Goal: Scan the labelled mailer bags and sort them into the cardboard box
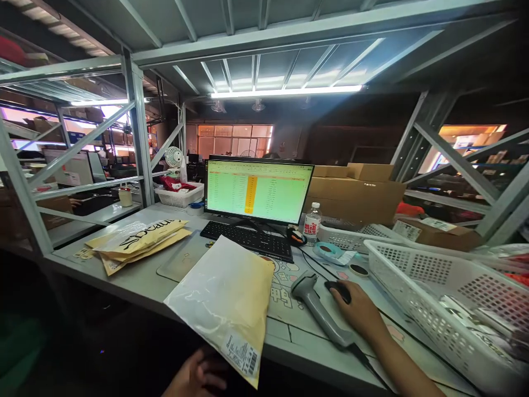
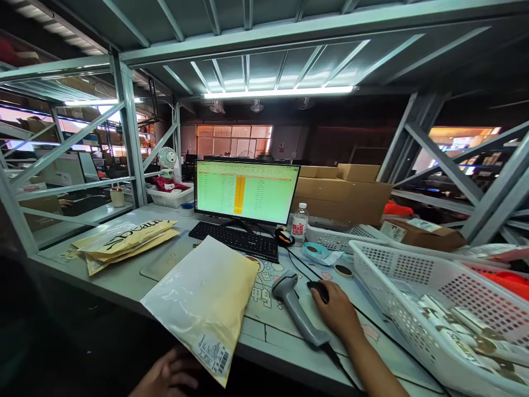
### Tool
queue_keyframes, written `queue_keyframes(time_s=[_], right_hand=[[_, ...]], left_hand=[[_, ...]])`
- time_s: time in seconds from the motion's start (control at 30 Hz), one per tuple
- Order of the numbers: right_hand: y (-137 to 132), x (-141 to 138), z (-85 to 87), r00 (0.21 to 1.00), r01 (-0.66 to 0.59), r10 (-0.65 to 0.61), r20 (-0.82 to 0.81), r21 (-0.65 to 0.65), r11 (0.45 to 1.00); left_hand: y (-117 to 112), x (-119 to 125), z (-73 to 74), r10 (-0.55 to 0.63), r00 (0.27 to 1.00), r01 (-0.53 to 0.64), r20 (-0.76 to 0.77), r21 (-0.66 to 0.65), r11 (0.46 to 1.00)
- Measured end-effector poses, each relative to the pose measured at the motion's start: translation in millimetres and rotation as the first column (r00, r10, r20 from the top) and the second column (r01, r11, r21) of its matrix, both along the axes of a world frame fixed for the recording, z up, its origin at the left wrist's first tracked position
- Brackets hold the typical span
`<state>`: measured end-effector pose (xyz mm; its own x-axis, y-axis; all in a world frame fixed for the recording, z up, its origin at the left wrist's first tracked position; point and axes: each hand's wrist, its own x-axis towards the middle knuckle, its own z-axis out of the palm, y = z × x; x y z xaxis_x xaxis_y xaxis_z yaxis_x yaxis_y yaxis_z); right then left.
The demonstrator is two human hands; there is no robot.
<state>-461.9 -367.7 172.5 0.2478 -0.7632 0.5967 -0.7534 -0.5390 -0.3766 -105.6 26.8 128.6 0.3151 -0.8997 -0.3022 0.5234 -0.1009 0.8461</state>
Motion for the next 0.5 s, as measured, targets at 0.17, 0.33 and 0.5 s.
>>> queue_keyframes(time_s=[0.17,0.33,0.5], right_hand=[[3.0,0.2,-1.2,1.000,-0.003,0.003,-0.025,0.002,1.000],[2.8,-1.0,-1.7,1.000,-0.005,0.005,-0.022,0.001,1.000],[4.4,1.3,-1.5,1.000,-0.004,0.004,-0.024,0.004,1.000]], left_hand=[[-22.5,-7.8,19.5,0.137,0.990,-0.138,0.041,0.011,0.990],[-38.7,-7.0,38.7,0.121,0.974,-0.144,0.190,0.113,0.983],[-45.7,1.3,34.6,0.189,0.964,-0.201,0.188,0.049,0.978]])
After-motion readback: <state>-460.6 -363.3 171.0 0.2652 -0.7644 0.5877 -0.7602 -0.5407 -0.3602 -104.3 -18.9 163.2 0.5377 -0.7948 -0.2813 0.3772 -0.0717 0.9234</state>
